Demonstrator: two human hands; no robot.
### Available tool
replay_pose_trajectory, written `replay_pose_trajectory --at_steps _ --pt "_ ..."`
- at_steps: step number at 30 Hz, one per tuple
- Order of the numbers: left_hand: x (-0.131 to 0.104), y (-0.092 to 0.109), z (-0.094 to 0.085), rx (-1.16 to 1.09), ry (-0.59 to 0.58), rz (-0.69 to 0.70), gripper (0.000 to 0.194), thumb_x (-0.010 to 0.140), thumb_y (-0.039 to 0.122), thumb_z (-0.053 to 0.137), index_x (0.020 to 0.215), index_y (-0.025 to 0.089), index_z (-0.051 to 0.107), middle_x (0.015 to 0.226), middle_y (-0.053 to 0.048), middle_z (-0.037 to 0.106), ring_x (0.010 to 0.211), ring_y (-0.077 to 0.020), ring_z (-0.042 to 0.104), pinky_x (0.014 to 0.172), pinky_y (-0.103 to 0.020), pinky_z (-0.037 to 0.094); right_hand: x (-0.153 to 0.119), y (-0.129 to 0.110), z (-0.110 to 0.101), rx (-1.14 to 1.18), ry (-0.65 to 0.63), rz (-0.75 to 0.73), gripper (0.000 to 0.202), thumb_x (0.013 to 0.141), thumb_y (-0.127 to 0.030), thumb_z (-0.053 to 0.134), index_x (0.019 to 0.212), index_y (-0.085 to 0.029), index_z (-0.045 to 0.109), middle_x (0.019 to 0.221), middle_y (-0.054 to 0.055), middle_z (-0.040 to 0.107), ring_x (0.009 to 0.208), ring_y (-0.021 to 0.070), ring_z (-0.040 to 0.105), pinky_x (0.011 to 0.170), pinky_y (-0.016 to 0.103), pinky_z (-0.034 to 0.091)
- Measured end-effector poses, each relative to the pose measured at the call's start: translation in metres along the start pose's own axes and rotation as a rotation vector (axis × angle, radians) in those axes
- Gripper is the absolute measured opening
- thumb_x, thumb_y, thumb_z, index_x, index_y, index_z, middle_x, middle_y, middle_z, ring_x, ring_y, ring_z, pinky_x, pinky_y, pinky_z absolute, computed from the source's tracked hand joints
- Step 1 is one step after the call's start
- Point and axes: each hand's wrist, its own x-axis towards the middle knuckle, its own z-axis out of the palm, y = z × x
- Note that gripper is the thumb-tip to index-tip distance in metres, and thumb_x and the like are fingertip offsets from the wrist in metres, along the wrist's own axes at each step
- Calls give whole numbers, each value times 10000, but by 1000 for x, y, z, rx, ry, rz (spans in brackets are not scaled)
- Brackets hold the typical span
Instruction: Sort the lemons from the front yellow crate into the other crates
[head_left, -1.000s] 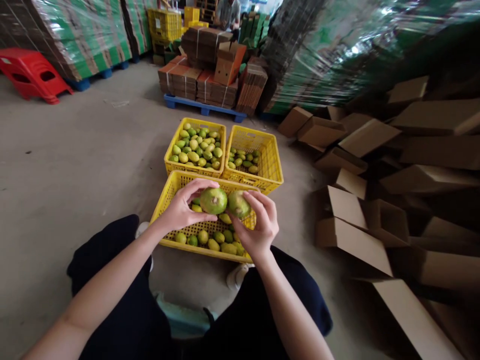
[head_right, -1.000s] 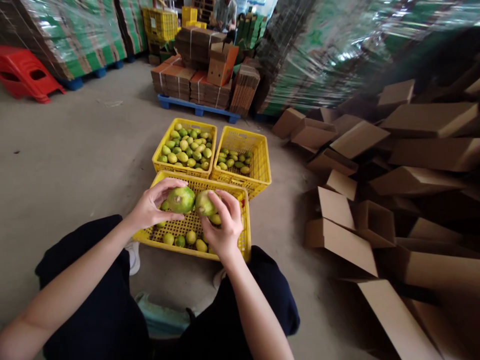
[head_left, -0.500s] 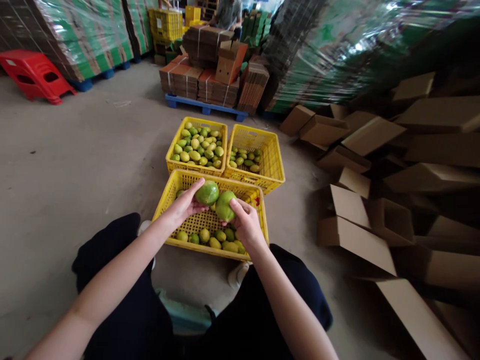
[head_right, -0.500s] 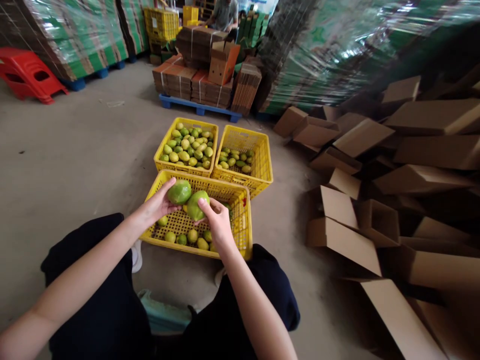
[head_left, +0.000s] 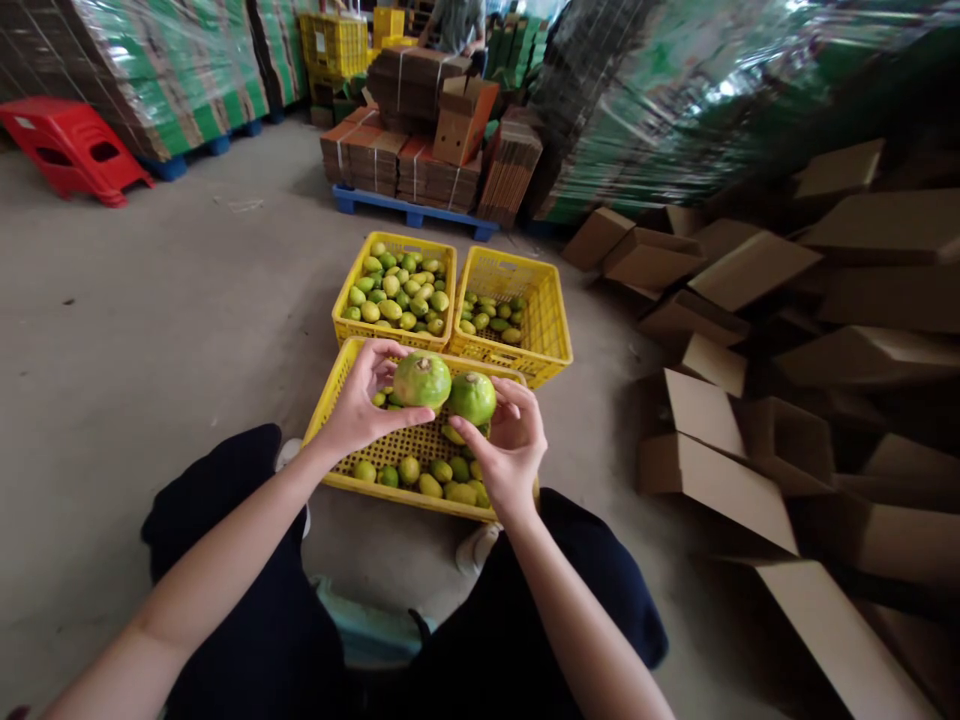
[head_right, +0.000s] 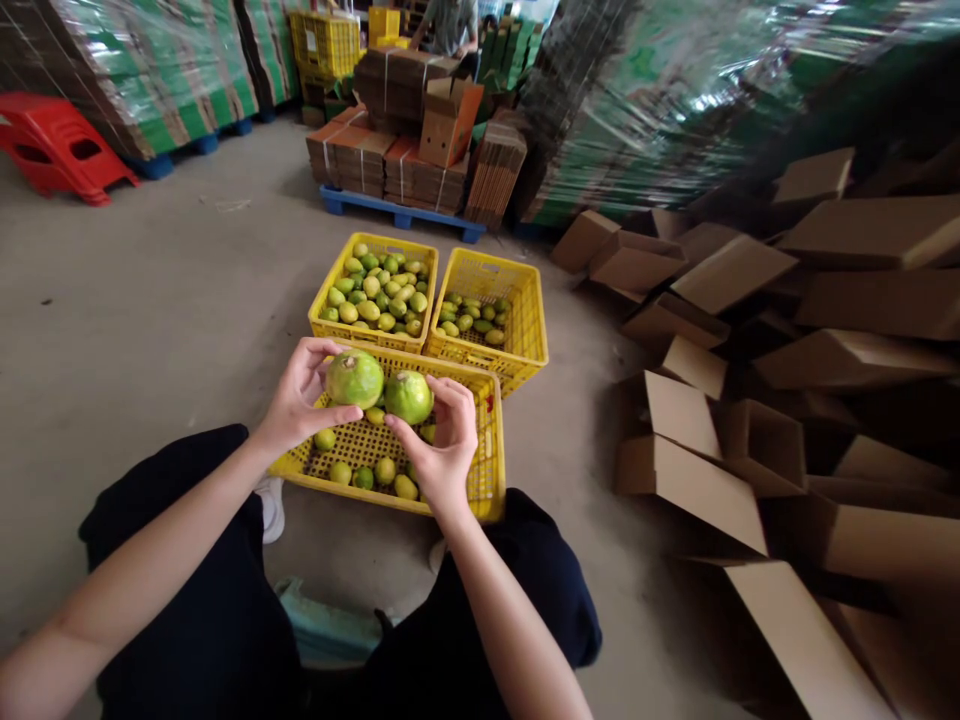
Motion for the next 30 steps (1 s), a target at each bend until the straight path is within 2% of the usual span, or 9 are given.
replay_pose_trajectory --at_steps 2,7,13,15,18,20,22,27,30 --pt "2 0 -2 -50 -34 -52 676 447 174 969 996 242 581 1130 -32 667 1150 -244 636 935 -304 541 0 -1 -2 13 -34 51 514 714 -413 858 1155 -272 635 1153 67 646 1109 259 644 954 464 566" --pt "6 0 -4 -129 -93 -125 562 614 310 918 1101 232 649 1199 -59 672 1120 -264 665 889 -327 587 4 -5 -4 179 -163 359 462 847 -435 684 1285 -311 603 1261 61 700 1134 264 673 953 454 565" --pt "9 -20 -2 -50 -72 -178 480 816 486 744 1216 248 631 1234 -77 658 1002 -219 689 807 -314 612 3 6 5 310 -208 671 507 785 -536 606 1208 -258 631 1240 75 707 1133 296 662 856 415 590" --pt "7 -27 0 -7 -89 -194 478 796 465 769 1194 241 628 1195 -76 670 1043 -227 679 830 -302 595 0 5 7 309 -228 724 492 755 -546 676 1155 -262 637 1146 56 724 1058 274 673 813 373 589" --pt "4 -32 4 109 -51 -155 562 665 335 891 1137 234 603 1135 -58 678 1090 -224 655 931 -300 549 -4 1 9 316 -287 747 496 627 -418 855 1047 -264 641 955 0 704 873 206 656 725 299 565" --pt "3 -34 6 167 -21 -127 581 640 324 905 1113 231 582 1109 -54 678 1088 -229 651 977 -336 534 -5 -3 11 369 -259 798 542 540 -340 908 989 -267 614 822 -44 653 715 155 602 623 263 530" --pt "5 -36 6 186 -34 -102 563 657 365 892 1108 231 582 1103 -58 679 1082 -246 656 1000 -396 531 -4 -5 13 458 -187 867 530 529 -328 906 937 -269 574 752 -69 611 630 128 553 558 248 495" --pt "13 -44 2 165 -56 2 665 581 366 928 1166 227 644 1271 -99 640 1146 -306 658 1002 -484 545 1 -6 14 600 -109 872 493 527 -217 878 877 -273 534 754 -84 623 653 123 577 591 245 495" --pt "14 -42 1 134 -43 -48 670 576 347 937 1174 208 669 1238 -110 674 1109 -315 684 993 -493 554 4 -4 13 574 -112 827 470 538 -210 876 905 -273 590 755 -81 639 650 126 582 616 257 491"
